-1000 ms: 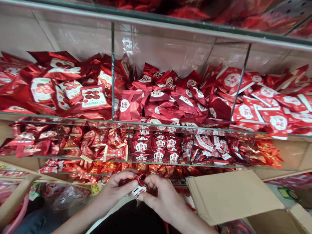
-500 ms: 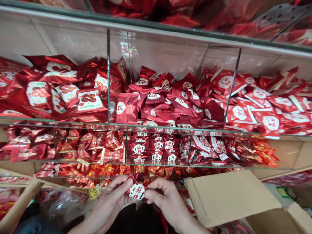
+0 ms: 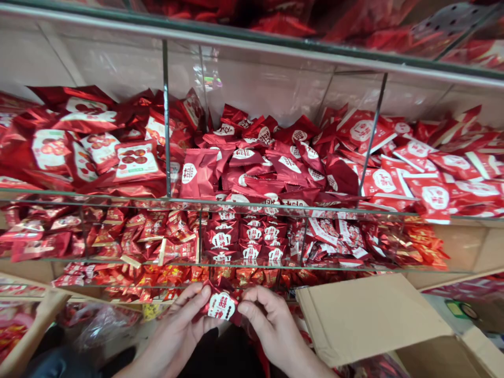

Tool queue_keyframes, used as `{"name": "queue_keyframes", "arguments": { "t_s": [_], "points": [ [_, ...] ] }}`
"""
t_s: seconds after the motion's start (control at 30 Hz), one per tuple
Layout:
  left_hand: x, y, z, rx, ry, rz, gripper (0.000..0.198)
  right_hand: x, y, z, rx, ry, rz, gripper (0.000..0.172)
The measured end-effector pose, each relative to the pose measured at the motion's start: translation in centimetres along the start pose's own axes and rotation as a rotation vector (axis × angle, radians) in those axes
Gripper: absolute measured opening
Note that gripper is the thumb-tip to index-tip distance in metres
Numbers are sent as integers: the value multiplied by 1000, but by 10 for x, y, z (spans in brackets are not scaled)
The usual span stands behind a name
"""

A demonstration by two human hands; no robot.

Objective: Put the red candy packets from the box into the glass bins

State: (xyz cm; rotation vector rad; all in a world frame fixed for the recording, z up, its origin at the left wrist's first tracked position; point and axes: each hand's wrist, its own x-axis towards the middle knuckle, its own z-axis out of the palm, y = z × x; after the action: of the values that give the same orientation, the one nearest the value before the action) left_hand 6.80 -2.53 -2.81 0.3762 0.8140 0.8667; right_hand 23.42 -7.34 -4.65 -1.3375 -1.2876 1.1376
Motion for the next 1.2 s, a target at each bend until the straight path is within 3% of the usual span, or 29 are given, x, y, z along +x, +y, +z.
{"name": "queue_keyframes", "arguments": {
  "t_s": [0.23, 0.47, 0.7, 0.83, 0.93, 1.07, 1.2],
  "points": [
    [0, -6, 4, -41, 71, -69, 7, -7, 10, 11, 382, 63, 156, 27],
    [7, -14, -2, 20, 33, 39, 16, 2, 5, 9, 379, 102, 330, 35],
    [10, -19, -8, 172, 17, 148, 19, 3, 1, 4, 311, 128, 254, 20],
    [9, -18, -3, 84, 43, 68, 15, 0, 8, 9, 173, 211, 109, 22],
    [9, -18, -2, -11, 62, 6, 15, -2, 13, 11, 143, 237, 99, 24],
    [8, -21, -6, 88, 19, 22, 15, -2, 14, 10, 235, 75, 168, 30],
    [7, -22, -8, 149, -7, 28, 13, 4, 4, 2, 29, 2, 101, 22]
  ]
}}
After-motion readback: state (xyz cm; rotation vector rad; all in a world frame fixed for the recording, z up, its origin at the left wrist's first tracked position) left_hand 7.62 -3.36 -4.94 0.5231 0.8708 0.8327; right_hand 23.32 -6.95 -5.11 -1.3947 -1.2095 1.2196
